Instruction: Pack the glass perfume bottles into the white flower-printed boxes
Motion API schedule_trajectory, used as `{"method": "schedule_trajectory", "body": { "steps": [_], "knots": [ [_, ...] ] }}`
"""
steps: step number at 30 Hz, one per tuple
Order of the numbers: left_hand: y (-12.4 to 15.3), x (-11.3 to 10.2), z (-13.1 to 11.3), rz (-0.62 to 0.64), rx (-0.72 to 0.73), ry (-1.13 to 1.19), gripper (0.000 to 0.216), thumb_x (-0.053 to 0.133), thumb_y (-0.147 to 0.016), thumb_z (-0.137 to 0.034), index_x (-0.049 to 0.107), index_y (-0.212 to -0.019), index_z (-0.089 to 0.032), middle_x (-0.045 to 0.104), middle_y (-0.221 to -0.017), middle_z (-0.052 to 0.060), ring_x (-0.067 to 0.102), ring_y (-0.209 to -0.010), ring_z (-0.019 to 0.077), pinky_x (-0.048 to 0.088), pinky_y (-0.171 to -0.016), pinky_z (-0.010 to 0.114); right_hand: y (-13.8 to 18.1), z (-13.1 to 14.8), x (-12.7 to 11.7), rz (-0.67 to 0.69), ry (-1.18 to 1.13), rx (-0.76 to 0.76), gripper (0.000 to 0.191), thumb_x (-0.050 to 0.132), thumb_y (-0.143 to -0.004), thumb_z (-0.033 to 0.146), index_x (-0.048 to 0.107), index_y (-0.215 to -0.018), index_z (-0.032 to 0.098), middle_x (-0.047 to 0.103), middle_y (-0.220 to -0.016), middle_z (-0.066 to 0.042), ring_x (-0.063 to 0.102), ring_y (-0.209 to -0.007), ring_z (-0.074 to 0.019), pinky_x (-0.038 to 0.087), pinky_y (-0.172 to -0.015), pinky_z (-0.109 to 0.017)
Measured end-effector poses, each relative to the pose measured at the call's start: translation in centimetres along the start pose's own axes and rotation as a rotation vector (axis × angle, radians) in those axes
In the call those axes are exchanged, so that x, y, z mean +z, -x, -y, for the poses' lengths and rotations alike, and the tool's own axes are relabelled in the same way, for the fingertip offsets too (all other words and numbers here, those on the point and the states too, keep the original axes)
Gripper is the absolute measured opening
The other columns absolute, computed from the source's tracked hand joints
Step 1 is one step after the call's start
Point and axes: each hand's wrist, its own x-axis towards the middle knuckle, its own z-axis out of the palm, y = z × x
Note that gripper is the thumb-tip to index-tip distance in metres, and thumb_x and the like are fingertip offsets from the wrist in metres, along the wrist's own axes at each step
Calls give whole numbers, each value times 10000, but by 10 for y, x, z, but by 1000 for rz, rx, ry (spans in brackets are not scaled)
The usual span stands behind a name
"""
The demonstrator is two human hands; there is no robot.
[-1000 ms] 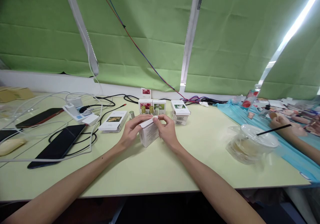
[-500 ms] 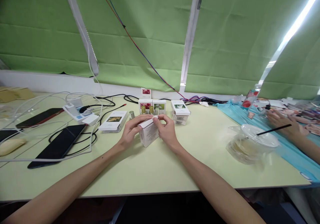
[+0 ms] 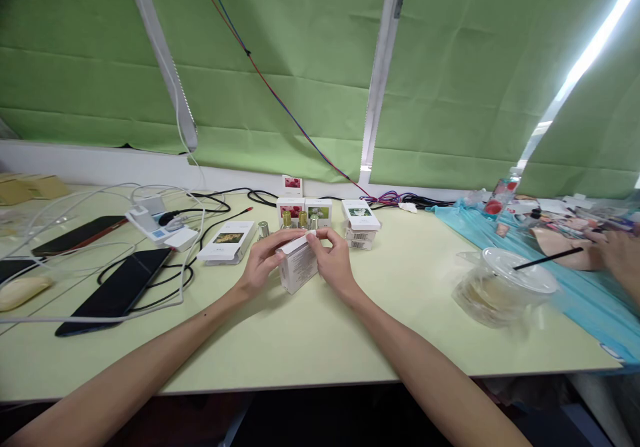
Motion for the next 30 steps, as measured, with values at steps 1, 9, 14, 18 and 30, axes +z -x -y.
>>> {"method": "schedule_trajectory", "body": {
  "steps": [1,9,14,18,30],
  "knots": [
    [0,0,0,0,-4,4,416,524,-957,-461,712,-1235,-215,714,-1255,113,638,-1190,298,491,-1025,450,0,0,0,0,3,-2,411,667,-824,610,641,-873,203,640,-794,-21,520,-557,-132,388,-432,-260],
    [0,0,1,16,-3,3,419,535,-957,-458,702,-1251,-211,702,-1281,119,630,-1210,302,483,-1041,461,0,0,-1,3,10,-14,387,656,-847,593,644,-875,207,641,-810,-25,531,-585,-141,403,-447,-261],
    [1,0,2,28,-7,7,419,549,-954,-456,696,-1268,-222,694,-1301,115,625,-1226,304,482,-1052,469,0,0,-1,-1,18,-15,405,647,-845,612,646,-873,207,646,-798,-26,545,-602,-151,418,-459,-264],
    [2,0,3,23,-13,-16,409,566,-951,-448,694,-1271,-230,693,-1305,107,627,-1233,296,481,-1064,464,0,-1,-1,-8,22,-17,415,644,-843,619,642,-861,204,642,-795,-24,545,-608,-149,427,-470,-264],
    [0,6,-4,-56,-8,-181,329,573,-954,-356,726,-1206,-209,745,-1211,102,692,-1133,261,544,-1016,438,0,2,-1,13,-8,6,406,664,-828,615,634,-858,212,626,-775,-11,503,-526,-122,382,-417,-260]
  ]
}}
